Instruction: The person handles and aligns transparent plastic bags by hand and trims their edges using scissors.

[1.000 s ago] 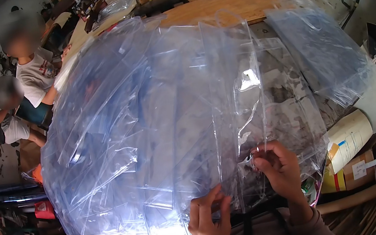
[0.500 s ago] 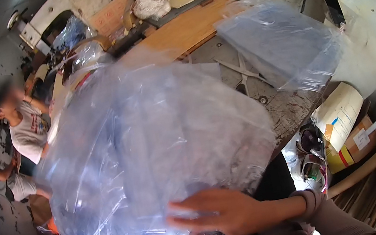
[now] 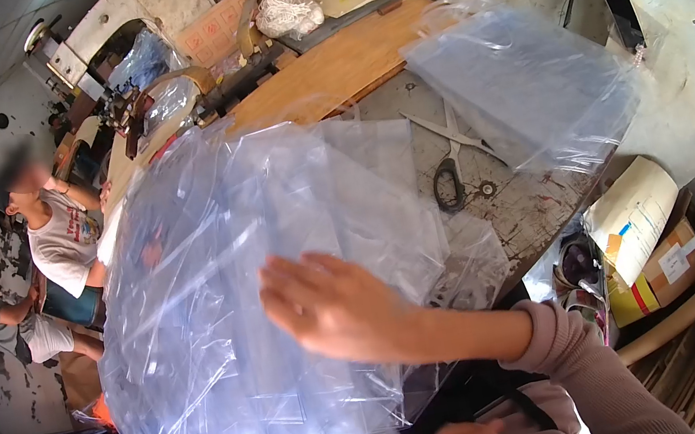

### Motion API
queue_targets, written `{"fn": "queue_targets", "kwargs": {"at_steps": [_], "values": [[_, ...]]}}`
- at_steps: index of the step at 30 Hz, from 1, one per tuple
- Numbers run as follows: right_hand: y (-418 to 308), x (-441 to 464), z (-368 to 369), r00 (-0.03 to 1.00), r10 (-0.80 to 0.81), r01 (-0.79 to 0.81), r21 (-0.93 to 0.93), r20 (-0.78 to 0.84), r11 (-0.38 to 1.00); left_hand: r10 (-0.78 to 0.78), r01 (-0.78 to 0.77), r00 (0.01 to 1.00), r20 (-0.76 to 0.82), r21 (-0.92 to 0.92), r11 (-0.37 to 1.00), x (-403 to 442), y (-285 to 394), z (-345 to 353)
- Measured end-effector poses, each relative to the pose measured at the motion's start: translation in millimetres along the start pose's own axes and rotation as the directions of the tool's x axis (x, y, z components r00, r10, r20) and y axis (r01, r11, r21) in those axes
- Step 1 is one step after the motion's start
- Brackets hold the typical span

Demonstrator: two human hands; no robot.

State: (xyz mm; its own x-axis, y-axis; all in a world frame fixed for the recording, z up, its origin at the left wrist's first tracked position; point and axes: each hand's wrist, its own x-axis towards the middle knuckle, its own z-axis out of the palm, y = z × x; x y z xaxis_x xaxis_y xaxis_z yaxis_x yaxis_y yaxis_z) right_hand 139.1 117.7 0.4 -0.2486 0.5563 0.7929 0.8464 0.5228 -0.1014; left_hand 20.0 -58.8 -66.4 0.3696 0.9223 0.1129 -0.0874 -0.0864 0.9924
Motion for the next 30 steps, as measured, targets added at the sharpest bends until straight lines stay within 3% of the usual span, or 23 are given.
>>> {"fn": "queue_targets", "kwargs": {"at_steps": [1,2,3,6,8,9,11,13,17,19,22,25,30], "values": [[8.8,6.0,0.1,1.000,0.001,-0.001,0.006,0.003,1.000,0.122,-0.160,0.959,0.254,0.135,0.978,7.8,28.2,-3.2],[18.0,12.0,-0.6,0.999,0.006,-0.007,-0.042,-0.033,0.999,0.195,-0.343,0.842,0.503,0.221,0.913,17.7,49.8,-5.5],[24.9,16.2,-1.0,0.998,0.008,-0.014,-0.090,-0.070,0.996,0.193,-0.340,0.846,0.497,0.223,0.914,21.8,54.9,-8.7],[39.4,16.1,3.8,1.000,0.020,-0.021,-0.172,-0.010,0.985,0.327,-0.517,0.813,0.482,0.338,0.787,29.0,64.4,-18.7],[45.1,10.4,3.6,0.998,0.046,-0.041,-0.108,0.038,0.993,0.410,-0.612,0.776,0.479,0.418,0.671,33.0,69.3,-21.0],[48.6,7.8,3.4,0.993,0.077,-0.072,-0.059,0.091,0.996,0.412,-0.610,0.780,0.472,0.422,0.670,35.8,71.5,-18.4],[53.5,6.8,4.5,0.995,0.058,-0.055,-0.041,0.081,0.998,0.296,-0.350,0.930,0.217,0.765,0.541,44.1,75.0,-11.1],[52.9,9.1,2.8,0.986,0.130,-0.144,0.144,0.099,0.979,0.278,-0.343,0.933,0.227,0.790,0.507,60.1,72.7,-7.7],[56.7,9.4,-3.5,0.986,0.136,-0.155,0.238,0.092,0.959,0.252,-0.313,0.944,0.214,0.822,0.476,77.2,67.5,-6.3],[57.7,10.3,-8.5,0.939,0.263,-0.328,0.346,0.223,0.879,0.301,-0.319,0.928,0.219,0.885,0.340,80.6,64.6,-9.7],[59.6,9.6,-6.9,0.945,0.244,-0.310,0.366,0.217,0.878,0.293,-0.206,0.952,0.089,0.894,0.397,86.5,62.6,-4.0],[63.8,8.0,-8.4,0.962,0.206,-0.261,0.380,0.177,0.887,0.269,-0.201,0.960,0.072,0.848,0.491,85.5,38.5,-17.9],[69.5,0.8,-28.7,0.960,0.224,-0.278,0.463,0.169,0.842,0.269,-0.252,0.954,0.131,0.836,0.487,88.2,44.0,-19.8]]}}
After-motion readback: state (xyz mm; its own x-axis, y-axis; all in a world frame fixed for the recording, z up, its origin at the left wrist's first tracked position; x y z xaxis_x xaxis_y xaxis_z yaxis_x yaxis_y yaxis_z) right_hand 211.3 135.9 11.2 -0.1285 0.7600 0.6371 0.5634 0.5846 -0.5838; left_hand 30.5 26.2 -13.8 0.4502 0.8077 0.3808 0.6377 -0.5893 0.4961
